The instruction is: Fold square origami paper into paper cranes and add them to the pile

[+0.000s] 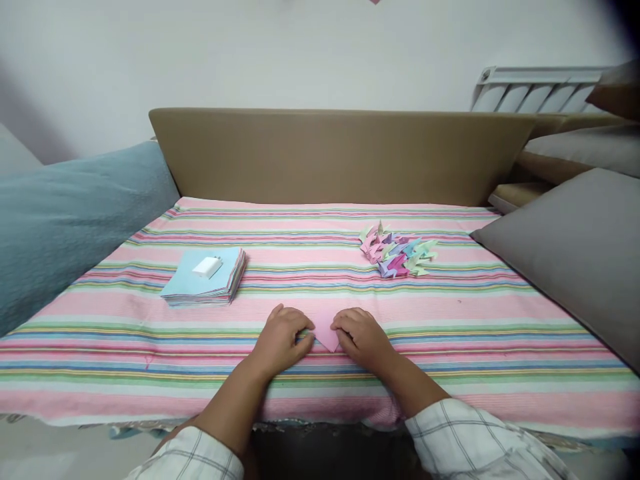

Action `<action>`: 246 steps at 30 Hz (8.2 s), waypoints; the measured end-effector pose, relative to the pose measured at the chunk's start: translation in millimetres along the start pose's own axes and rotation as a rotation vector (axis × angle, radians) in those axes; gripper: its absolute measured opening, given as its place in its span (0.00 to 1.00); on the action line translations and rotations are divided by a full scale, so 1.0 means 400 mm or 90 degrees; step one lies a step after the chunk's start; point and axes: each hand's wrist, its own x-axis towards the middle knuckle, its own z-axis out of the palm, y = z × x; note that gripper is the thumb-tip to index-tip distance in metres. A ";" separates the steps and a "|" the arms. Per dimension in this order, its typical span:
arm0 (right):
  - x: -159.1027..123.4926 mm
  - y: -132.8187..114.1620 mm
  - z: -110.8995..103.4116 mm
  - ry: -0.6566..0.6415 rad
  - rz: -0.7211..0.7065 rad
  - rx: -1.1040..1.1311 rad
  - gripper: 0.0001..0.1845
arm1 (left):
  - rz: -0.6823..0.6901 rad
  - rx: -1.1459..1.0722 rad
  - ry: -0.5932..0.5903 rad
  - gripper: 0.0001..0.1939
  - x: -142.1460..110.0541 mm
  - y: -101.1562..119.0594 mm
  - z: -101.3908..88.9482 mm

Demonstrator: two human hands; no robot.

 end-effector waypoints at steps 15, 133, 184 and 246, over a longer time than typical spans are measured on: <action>-0.001 -0.001 0.001 -0.002 0.010 -0.019 0.12 | -0.027 0.102 0.017 0.21 0.036 0.016 0.071; -0.007 0.001 -0.002 -0.015 -0.012 -0.006 0.10 | -0.029 -0.082 0.062 0.14 0.009 0.004 0.047; -0.012 0.008 -0.025 -0.058 -0.016 0.029 0.09 | 0.062 -0.075 -0.012 0.37 0.002 0.026 0.035; -0.026 0.036 -0.069 -0.027 -0.014 0.126 0.08 | 0.123 -0.047 0.030 0.10 0.003 0.020 0.049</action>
